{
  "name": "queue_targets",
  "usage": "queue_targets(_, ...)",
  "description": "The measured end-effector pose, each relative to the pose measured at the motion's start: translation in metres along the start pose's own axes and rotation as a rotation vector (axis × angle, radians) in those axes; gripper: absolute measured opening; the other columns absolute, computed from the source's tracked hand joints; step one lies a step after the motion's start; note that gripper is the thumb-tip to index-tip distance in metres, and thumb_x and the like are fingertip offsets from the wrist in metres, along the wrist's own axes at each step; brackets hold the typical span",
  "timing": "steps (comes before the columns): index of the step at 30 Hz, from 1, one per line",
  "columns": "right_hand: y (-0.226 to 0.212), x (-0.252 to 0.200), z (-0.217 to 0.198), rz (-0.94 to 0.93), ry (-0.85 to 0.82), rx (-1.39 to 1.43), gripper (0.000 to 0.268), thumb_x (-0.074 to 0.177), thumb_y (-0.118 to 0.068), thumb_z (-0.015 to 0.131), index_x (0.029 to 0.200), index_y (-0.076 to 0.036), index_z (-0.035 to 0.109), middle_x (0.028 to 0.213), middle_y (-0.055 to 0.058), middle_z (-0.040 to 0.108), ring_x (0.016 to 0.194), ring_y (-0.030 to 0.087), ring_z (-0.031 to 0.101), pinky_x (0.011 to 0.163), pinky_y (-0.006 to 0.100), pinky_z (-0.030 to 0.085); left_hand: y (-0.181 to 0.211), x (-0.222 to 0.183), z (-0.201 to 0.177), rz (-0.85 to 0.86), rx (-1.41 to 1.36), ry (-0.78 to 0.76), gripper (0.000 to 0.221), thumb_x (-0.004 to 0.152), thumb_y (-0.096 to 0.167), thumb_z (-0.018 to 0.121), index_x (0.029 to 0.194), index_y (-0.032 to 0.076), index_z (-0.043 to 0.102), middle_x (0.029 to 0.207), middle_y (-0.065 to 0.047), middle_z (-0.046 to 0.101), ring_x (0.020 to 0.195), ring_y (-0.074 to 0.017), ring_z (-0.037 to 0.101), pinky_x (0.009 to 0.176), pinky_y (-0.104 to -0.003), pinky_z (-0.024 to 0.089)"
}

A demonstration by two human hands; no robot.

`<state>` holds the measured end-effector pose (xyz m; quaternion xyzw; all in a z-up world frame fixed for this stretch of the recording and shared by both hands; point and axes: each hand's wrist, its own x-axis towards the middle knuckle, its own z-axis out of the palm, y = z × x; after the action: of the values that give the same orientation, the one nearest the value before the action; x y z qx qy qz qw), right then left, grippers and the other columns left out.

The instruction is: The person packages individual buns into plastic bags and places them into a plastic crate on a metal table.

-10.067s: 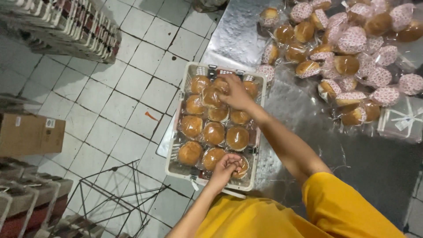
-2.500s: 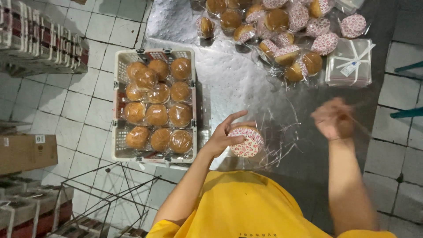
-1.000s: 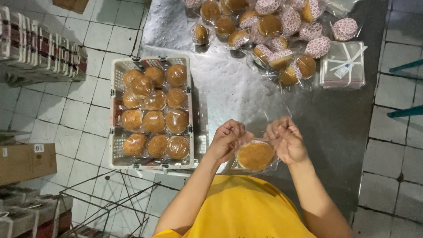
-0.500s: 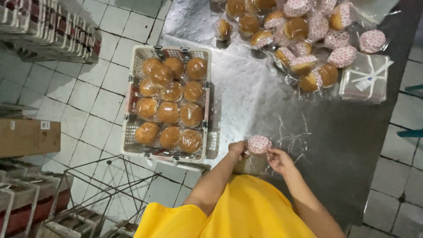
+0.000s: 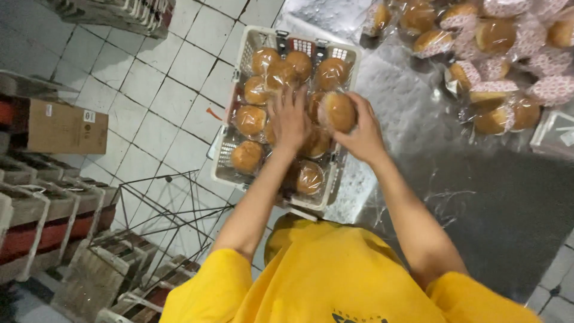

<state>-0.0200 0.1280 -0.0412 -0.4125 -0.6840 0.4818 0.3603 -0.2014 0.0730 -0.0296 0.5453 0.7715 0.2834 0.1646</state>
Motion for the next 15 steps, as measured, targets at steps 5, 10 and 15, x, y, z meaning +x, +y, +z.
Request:
queue_targets(5, 0.001, 0.08, 0.057, -0.105, -0.288, -0.943, 0.088, 0.073, -0.048, 0.084, 0.148, -0.022, 0.046, 0.138, 0.015, 0.054, 0.123, 0.037, 0.045, 0.096, 0.049, 0.036, -0.07, 0.089, -0.038, 0.159, 0.516, -0.347, 0.073, 0.089, 0.006, 0.071, 0.153, 0.026, 0.042, 0.161, -0.014, 0.031, 0.142, -0.041, 0.037, 0.115, -0.063, 0.034)
queue_targets(10, 0.032, 0.092, 0.087, -0.075, -0.293, -1.045, 0.086, 0.073, -0.04, 0.086, 0.148, -0.024, 0.048, 0.138, 0.01, 0.057, 0.13, 0.031, 0.045, 0.101, 0.052, 0.034, -0.086, 0.083, -0.051, 0.233, 0.665, -0.347, 0.084, 0.074, 0.031, 0.088, 0.148, 0.03, 0.051, 0.157, -0.009, 0.037, 0.144, -0.0373, 0.034, 0.111, -0.053, 0.037)
queue_targets(15, 0.034, 0.104, 0.041, 0.033, -0.368, -0.7, 0.114, 0.069, -0.061, 0.089, 0.16, -0.027, 0.03, 0.156, 0.012, 0.042, 0.146, 0.032, 0.029, 0.113, 0.059, 0.019, -0.081, 0.078, -0.026, 0.128, 0.709, -0.422, 0.095, 0.074, 0.003, 0.084, 0.156, 0.026, 0.041, 0.168, -0.011, 0.023, 0.154, -0.0374, 0.014, 0.122, -0.06, 0.009)
